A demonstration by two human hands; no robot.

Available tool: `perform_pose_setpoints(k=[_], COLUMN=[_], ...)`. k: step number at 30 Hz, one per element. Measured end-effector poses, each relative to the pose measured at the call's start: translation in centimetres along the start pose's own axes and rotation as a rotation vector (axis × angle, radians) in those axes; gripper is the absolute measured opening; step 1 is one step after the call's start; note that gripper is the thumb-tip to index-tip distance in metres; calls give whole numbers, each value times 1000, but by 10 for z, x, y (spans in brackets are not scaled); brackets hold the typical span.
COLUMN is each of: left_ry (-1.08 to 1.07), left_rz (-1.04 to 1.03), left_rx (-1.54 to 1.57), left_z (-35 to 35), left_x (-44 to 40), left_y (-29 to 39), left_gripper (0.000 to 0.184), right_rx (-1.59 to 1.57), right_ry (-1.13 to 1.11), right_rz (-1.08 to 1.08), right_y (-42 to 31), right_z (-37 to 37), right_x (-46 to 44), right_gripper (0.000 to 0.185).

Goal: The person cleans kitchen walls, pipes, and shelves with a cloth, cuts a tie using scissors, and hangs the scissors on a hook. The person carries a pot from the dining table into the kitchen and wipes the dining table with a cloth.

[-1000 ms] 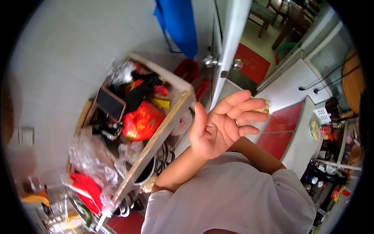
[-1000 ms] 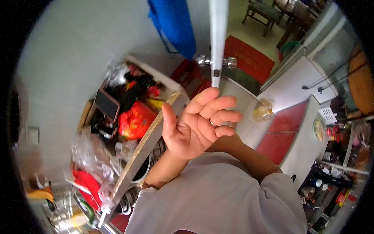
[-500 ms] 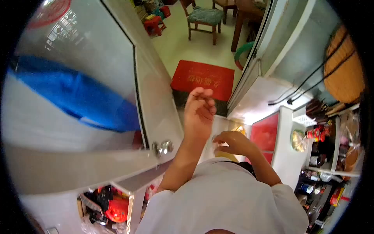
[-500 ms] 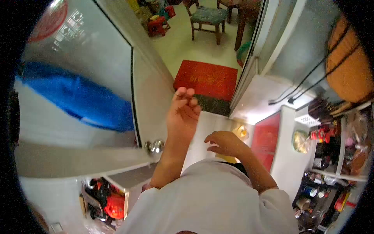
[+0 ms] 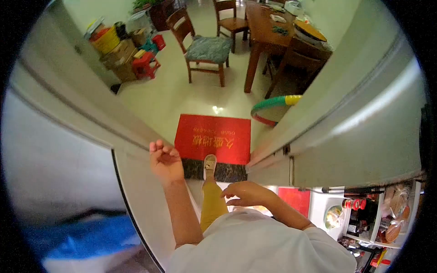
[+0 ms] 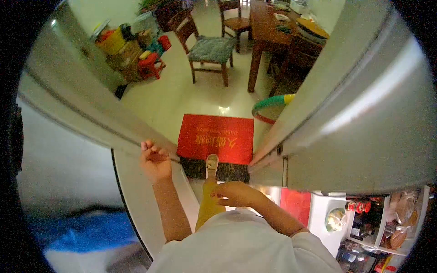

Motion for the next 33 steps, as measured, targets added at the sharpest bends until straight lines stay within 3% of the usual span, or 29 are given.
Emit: perform_pose_setpoints(k=[3, 5, 7, 9, 12, 16, 18, 21, 24, 28, 33], left_ry=[85, 78, 364, 405, 450, 430, 323, 325, 228, 81, 97], left_rz=[46, 127, 215, 317, 392, 503, 608, 648, 707, 822, 937], left_rx=[-127, -185, -330, -395, -504, -501, -457, -530, -568, -652, -692], left_z=[14, 26, 46, 46, 51, 49, 42, 8, -11, -41, -62], left_x=[-80, -142, -179, -211, -249, -303, -324, -351, -389, -440, -496], left_y=[-15, -36, -44, -53, -69, -115, -150, -206, -261, -342, -432], left_gripper=[25, 27, 32, 37, 37, 38, 37, 39, 39, 38, 34], right_rx=[-48, -114, -58, -39, -41, -77, -139, -124, -150, -186, -187], right_ry=[106, 85, 162, 263, 326, 407, 404, 403, 423, 659, 632], right_rz=[-58, -207, -258, -269, -329, -363, -467, -580, -600, -517, -684], right_y=[40, 67, 81, 86, 130, 155, 180, 201, 259, 344, 413], right_z=[48, 87, 124, 179, 200, 262, 279, 329, 356, 392, 462], right_x=[-51, -81, -103, -121, -146, -158, -159, -154, -153, -153, -157], right_gripper=[32, 33, 33, 31, 26, 27, 29, 35, 29, 34, 36])
Point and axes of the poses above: each hand's wrist, its own x-axis away from the middle knuckle, its own z-axis out of the back of the hand, y = z × x, the point moved 5 cm from there along -x, towards the middle knuckle, and after that the axes turned 10 degrees about x, right-handed, at the moved point
